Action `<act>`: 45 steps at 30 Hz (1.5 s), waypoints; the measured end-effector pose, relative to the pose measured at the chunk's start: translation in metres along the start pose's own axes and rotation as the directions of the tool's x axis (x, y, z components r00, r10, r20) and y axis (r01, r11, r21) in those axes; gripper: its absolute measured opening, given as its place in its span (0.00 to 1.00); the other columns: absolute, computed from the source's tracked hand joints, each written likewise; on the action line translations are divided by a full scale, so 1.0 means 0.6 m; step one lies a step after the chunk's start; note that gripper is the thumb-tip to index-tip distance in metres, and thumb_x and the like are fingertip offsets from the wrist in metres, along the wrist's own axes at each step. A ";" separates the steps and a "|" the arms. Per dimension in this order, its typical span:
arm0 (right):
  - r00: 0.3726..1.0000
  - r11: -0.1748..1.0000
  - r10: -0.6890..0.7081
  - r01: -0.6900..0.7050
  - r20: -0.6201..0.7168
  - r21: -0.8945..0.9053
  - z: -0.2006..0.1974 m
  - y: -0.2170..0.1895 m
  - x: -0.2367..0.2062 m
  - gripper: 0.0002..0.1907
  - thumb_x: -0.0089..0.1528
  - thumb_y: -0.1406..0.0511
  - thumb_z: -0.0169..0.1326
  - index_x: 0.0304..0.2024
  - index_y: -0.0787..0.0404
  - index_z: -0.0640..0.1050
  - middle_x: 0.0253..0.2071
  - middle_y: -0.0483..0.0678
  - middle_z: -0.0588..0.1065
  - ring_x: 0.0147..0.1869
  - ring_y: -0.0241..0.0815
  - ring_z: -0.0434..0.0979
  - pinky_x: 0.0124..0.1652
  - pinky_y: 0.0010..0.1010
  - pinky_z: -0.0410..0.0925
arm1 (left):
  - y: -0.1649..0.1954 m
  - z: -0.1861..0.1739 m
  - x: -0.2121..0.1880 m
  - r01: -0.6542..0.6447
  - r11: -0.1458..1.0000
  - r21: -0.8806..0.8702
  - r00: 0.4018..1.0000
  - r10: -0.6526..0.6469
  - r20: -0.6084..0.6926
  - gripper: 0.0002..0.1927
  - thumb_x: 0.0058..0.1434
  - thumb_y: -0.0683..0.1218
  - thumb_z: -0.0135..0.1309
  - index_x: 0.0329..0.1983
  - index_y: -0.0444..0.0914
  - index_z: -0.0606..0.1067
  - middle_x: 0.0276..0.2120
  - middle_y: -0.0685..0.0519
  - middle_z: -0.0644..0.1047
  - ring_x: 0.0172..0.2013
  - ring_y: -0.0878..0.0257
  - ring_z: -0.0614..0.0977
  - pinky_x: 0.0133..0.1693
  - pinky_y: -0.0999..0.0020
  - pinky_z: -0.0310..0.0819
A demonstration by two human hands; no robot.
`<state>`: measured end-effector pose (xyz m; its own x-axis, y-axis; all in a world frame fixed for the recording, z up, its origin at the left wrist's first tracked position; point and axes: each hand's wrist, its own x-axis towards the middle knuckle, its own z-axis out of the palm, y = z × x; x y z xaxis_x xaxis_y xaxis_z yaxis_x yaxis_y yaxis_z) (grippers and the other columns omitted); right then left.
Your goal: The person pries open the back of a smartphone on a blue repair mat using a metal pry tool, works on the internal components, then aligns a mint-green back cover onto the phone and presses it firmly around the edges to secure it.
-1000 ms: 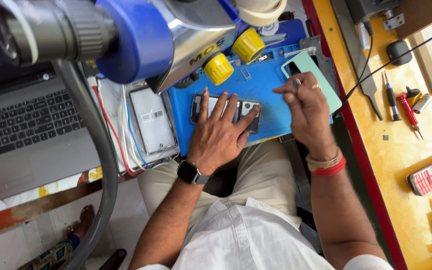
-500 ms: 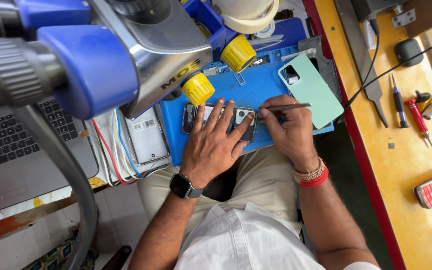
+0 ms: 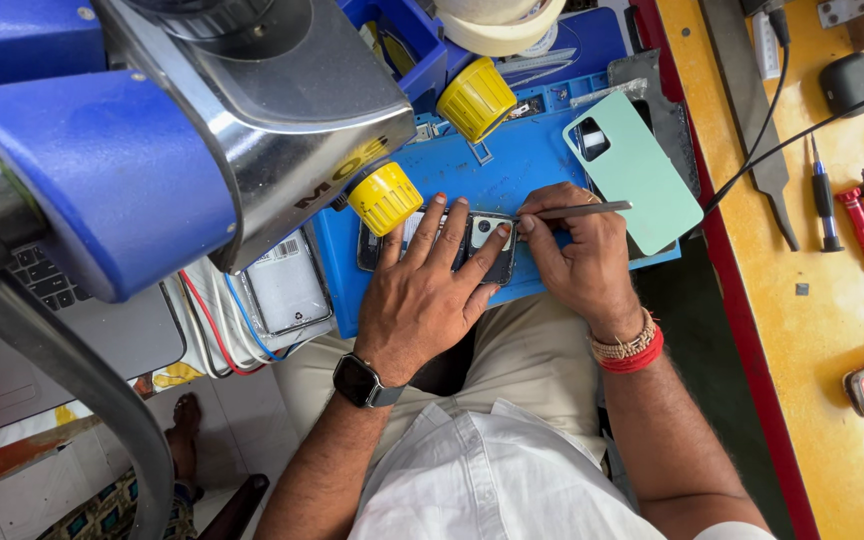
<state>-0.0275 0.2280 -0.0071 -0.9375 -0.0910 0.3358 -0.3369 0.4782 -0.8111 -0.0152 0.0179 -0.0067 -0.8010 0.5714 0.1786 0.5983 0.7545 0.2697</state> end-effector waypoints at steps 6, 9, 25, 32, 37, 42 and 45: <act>1.000 1.000 -0.001 0.001 0.003 0.003 -0.001 0.002 -0.004 0.06 0.65 0.78 0.57 0.42 0.67 0.75 0.40 0.50 0.78 0.40 0.39 0.81 0.40 0.27 0.74 | 0.002 -0.003 -0.002 0.007 1.000 -0.010 1.000 -0.007 0.005 0.31 0.63 0.61 0.56 0.70 0.54 0.69 0.68 0.43 0.65 0.70 0.45 0.64 0.65 0.39 0.59; 0.999 0.996 0.051 -0.050 -0.010 0.072 -0.001 0.002 -0.004 0.05 0.65 0.78 0.57 0.42 0.67 0.76 0.41 0.50 0.78 0.41 0.38 0.82 0.40 0.27 0.75 | 0.003 -0.006 0.000 0.001 1.000 -0.015 1.000 -0.001 -0.015 0.32 0.63 0.61 0.57 0.70 0.54 0.69 0.68 0.42 0.66 0.69 0.45 0.64 0.65 0.38 0.58; 0.999 0.999 -0.029 0.029 -0.019 0.028 0.000 -0.004 0.000 0.07 0.63 0.79 0.58 0.41 0.66 0.77 0.40 0.49 0.78 0.38 0.40 0.81 0.39 0.28 0.74 | 0.001 -0.004 0.001 -0.008 1.000 -0.020 1.000 0.007 -0.021 0.31 0.63 0.61 0.57 0.70 0.54 0.69 0.68 0.42 0.67 0.69 0.44 0.63 0.65 0.38 0.58; 0.998 0.997 -0.062 0.061 -0.025 -0.057 0.000 -0.003 -0.002 0.08 0.61 0.79 0.60 0.40 0.67 0.77 0.39 0.50 0.78 0.39 0.41 0.81 0.38 0.28 0.72 | 0.001 -0.006 0.000 -0.005 1.000 -0.018 1.000 0.005 -0.021 0.31 0.63 0.61 0.57 0.69 0.53 0.69 0.68 0.42 0.66 0.69 0.44 0.64 0.65 0.37 0.58; 0.997 0.998 -0.067 0.067 -0.038 0.001 0.003 -0.001 -0.001 0.08 0.62 0.79 0.59 0.41 0.66 0.77 0.41 0.50 0.78 0.41 0.42 0.82 0.42 0.29 0.74 | 0.001 -0.008 0.000 -0.001 1.000 -0.015 1.000 0.001 0.001 0.31 0.63 0.61 0.57 0.70 0.53 0.69 0.68 0.42 0.66 0.70 0.44 0.64 0.65 0.37 0.58; 0.996 0.996 -0.083 0.082 -0.023 -0.030 -0.001 -0.002 0.000 0.08 0.61 0.79 0.59 0.41 0.66 0.77 0.40 0.51 0.78 0.42 0.43 0.82 0.42 0.30 0.74 | 0.004 -0.009 0.002 -0.001 1.000 -0.010 1.000 0.001 -0.017 0.31 0.62 0.61 0.57 0.69 0.53 0.69 0.68 0.42 0.66 0.69 0.45 0.64 0.65 0.36 0.57; 0.997 0.998 -0.063 0.063 -0.034 -0.011 0.001 -0.004 -0.001 0.08 0.61 0.79 0.59 0.40 0.66 0.77 0.40 0.51 0.78 0.42 0.43 0.82 0.41 0.29 0.74 | 0.002 -0.010 0.001 -0.004 1.000 -0.024 1.000 0.004 -0.010 0.31 0.63 0.61 0.57 0.70 0.53 0.69 0.68 0.42 0.66 0.70 0.45 0.64 0.65 0.37 0.58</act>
<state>-0.0262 0.2264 -0.0057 -0.9108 -0.0915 0.4026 -0.3945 0.4806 -0.7832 -0.0151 0.0173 -0.0005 -0.7990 0.5708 0.1892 0.6008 0.7444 0.2915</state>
